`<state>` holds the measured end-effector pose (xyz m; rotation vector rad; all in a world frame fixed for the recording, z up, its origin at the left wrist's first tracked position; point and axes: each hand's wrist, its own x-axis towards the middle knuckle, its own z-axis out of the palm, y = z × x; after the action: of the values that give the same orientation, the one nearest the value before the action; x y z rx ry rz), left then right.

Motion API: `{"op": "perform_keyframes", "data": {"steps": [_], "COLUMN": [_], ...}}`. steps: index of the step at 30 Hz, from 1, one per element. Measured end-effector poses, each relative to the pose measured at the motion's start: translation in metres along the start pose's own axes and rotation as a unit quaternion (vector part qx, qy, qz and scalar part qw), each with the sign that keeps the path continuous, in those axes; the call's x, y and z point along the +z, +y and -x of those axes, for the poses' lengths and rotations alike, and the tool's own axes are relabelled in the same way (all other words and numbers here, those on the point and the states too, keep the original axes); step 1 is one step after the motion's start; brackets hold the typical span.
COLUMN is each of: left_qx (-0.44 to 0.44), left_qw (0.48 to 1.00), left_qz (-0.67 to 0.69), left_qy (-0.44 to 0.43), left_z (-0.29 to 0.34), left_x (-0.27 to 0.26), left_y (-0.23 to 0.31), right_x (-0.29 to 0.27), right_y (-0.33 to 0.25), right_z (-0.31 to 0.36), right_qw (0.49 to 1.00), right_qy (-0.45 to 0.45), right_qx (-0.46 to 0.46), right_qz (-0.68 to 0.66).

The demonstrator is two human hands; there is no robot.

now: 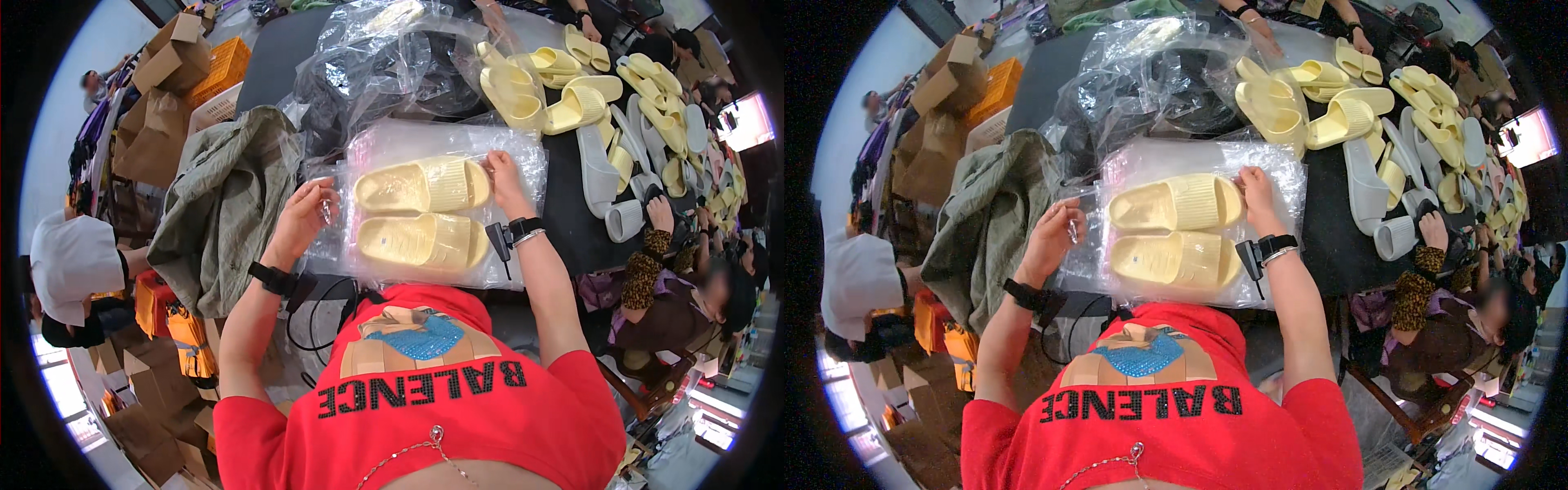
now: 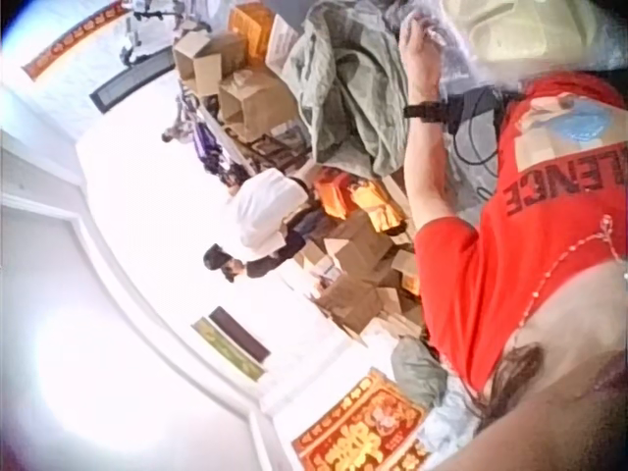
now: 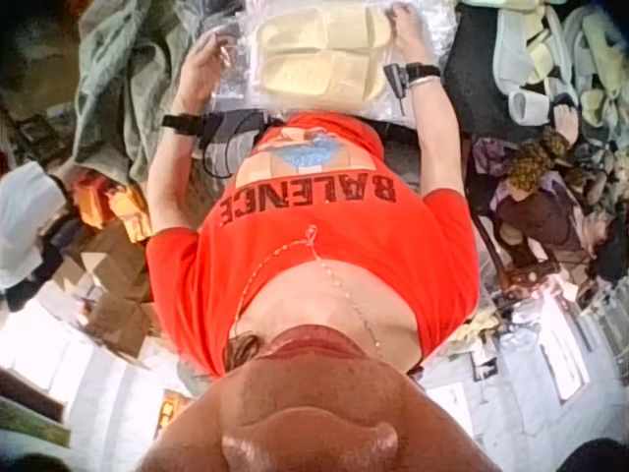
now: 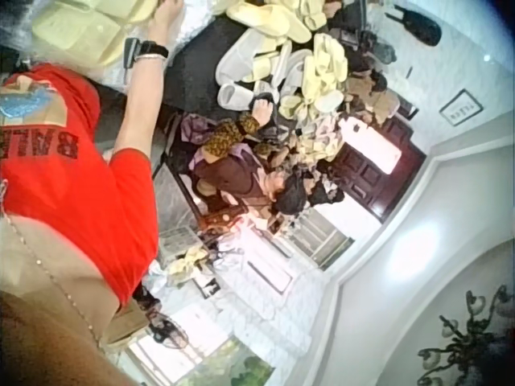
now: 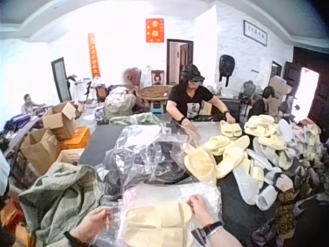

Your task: Sort various pairs of sandals and sliders from a large sack and place them into individual plastic bags.

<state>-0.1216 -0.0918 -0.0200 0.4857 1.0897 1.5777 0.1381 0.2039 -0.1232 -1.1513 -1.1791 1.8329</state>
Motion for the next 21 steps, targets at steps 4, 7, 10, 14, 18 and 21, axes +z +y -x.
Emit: {"op": "perform_keyframes", "data": {"steps": [4,7,10,14,18,21], "left_qx": [-0.069,-0.144,-0.3,-0.364,-0.08,0.179], "left_qw": [0.974,0.975,0.95,0.879,0.785,0.67], "left_qz": [0.193,0.167,-0.057,-0.246,-0.564,-0.668], "left_qy": [-0.097,-0.011,-0.069,-0.184,-0.243,-0.27], "left_z": [-0.009,0.001,0.024,0.02,-0.022,-0.059], "left_x": [0.002,-0.013,-0.038,-0.024,-0.001,0.026], "left_y": [-0.003,-0.018,-0.042,-0.03,-0.028,-0.045], "right_x": [-0.003,-0.012,-0.035,-0.05,-0.059,-0.057], "right_y": [-0.01,-0.028,-0.033,-0.015,0.004,0.008], "right_z": [0.002,0.035,0.086,0.146,0.159,0.156], "right_qw": [0.997,0.996,0.977,0.95,0.972,0.983], "right_qy": [-0.012,-0.024,-0.064,-0.101,-0.072,-0.042], "right_qx": [0.053,0.088,0.108,0.128,0.09,0.084], "right_qz": [-0.054,0.005,0.172,0.267,0.206,0.156]}}
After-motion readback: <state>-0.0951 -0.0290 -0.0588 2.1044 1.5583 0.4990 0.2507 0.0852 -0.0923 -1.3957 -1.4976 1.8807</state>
